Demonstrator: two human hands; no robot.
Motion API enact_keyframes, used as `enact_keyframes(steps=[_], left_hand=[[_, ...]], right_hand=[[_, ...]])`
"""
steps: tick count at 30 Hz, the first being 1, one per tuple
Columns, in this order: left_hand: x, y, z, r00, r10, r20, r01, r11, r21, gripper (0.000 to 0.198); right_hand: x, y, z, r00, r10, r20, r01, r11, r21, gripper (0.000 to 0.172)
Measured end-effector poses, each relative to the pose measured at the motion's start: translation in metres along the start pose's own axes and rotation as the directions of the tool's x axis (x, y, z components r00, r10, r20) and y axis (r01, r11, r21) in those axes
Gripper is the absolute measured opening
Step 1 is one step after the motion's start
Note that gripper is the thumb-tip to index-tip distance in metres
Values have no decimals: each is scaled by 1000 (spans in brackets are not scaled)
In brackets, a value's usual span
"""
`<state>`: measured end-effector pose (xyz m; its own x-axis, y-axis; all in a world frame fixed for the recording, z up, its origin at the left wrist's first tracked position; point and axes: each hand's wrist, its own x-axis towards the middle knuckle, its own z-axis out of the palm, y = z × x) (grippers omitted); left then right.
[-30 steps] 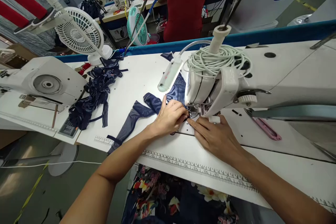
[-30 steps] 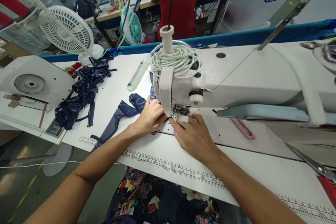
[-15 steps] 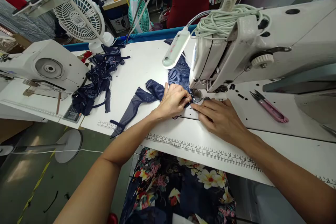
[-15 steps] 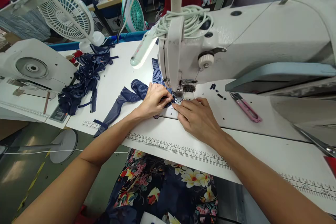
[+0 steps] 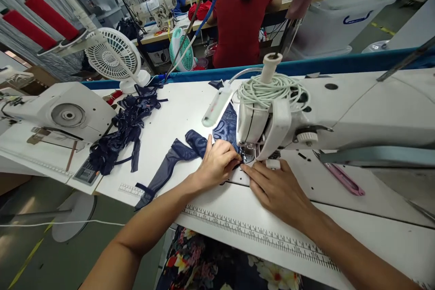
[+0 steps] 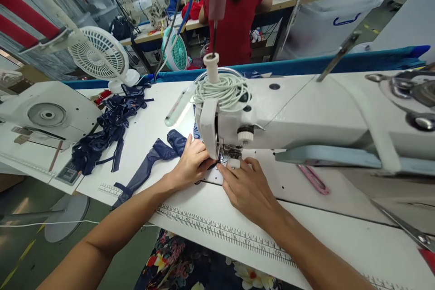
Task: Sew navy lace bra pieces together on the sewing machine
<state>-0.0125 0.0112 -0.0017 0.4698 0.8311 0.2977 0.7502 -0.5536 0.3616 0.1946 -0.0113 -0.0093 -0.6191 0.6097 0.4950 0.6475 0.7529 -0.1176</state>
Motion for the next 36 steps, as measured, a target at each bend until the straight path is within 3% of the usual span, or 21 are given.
enact_keyframes(steps=[6, 11, 20, 28, 36], left_hand=[[0, -5, 3, 996, 66, -62, -64, 997, 40, 18], [2, -7, 3, 996, 83, -31, -82, 996, 21, 16], [8, -9, 4, 998, -38, 45, 38, 999, -13, 13], [11, -8, 6, 993, -97, 60, 102, 992, -80, 16], [9, -10, 6, 996, -90, -4, 89, 990, -111, 13]], right_hand=[[2, 2, -1, 1000, 19, 20, -19, 1000, -21, 34], [3, 5, -1, 998, 32, 46, -30, 998, -55, 34], [0, 4, 3, 997, 29, 65, -29, 1000, 4, 32], [-5, 5, 4, 996, 84, -22, -83, 995, 49, 31], [-4, 4, 8, 998, 56, 39, -56, 998, 5, 31]])
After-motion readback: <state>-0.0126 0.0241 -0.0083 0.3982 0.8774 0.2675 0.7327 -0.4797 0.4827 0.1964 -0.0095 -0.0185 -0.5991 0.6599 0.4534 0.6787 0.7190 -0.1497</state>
